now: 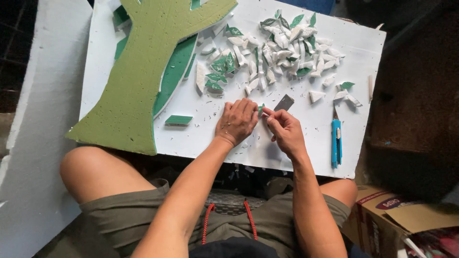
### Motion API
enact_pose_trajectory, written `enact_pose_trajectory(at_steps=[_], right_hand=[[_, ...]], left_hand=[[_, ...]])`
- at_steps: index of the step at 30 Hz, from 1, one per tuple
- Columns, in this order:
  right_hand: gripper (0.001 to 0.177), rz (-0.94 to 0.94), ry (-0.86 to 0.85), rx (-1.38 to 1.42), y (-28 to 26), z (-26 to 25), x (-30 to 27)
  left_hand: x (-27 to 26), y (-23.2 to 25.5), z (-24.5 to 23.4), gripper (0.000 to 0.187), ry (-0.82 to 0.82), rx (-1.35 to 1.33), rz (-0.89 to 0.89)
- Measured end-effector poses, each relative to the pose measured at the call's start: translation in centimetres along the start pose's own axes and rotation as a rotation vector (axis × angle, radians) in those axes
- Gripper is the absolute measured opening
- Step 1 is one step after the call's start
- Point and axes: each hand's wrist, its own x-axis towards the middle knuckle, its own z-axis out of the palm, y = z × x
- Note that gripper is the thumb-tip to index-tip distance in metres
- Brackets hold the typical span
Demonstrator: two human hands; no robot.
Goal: The person is using a small utility blade to trim and carve small pieces of green and white foam on a white work surface.
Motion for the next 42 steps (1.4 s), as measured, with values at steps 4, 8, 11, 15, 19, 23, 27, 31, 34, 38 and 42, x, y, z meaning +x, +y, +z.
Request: enact_pose_trajectory(at_steps=[4,8,11,15,19,23,27,31,34,38,42], right_hand=[[0.009,-0.005,-0.008,-0.003,0.2,-0.1,0.1],[0.007,0.007,0.001,0.046,0.0,-0.3,0.1],[0.007,0.023,0.010,0.069,-0.4,-0.2,0.1],[0.009,0.008,0.019,0.029,-0.1,-0.1,0.4],[0.011,0.057,0.077,0.013,-0.3,0.1,0.8],[0.013,0.105,0.139,-0.130,0.5,0.6,1.8],[0.014,0.096,0.153,-0.237,0.9,1.2,2.6],[0.012,0.096,0.163,-0.361,0.9,1.4,3.2],[0.013,0.084,0.159,-0.447,0.8,1.2,3.3],[0.013,0.112,0.148,-0.424,-0.1,1.7,3.3],[0.013,0.112,0.155,-0.382,-0.4,1.8,3.0]], left_hand=[[-0.4,-0.3,0.3,0.013,-0.005,-0.032,-0.043],[-0.2,0.0,-0.1,0.021,0.031,-0.113,-0.050],[-0.4,-0.1,0.4,0.035,0.021,-0.118,-0.047],[-0.6,-0.4,0.6,0.017,-0.037,-0.120,-0.060],[-0.3,-0.2,-0.1,0.014,-0.032,-0.119,-0.057],[-0.5,-0.4,0.4,0.015,-0.012,-0.103,-0.050],[-0.9,-0.8,1.5,0.018,0.014,-0.125,-0.047],[-0.7,-0.9,1.2,0.019,0.050,-0.105,-0.050],[-0.6,-0.8,1.2,0.020,0.067,-0.109,-0.041],[-0.6,-0.9,0.9,0.019,0.065,-0.118,-0.036],[-0.7,-0.9,1.2,0.020,0.082,-0.114,-0.027]])
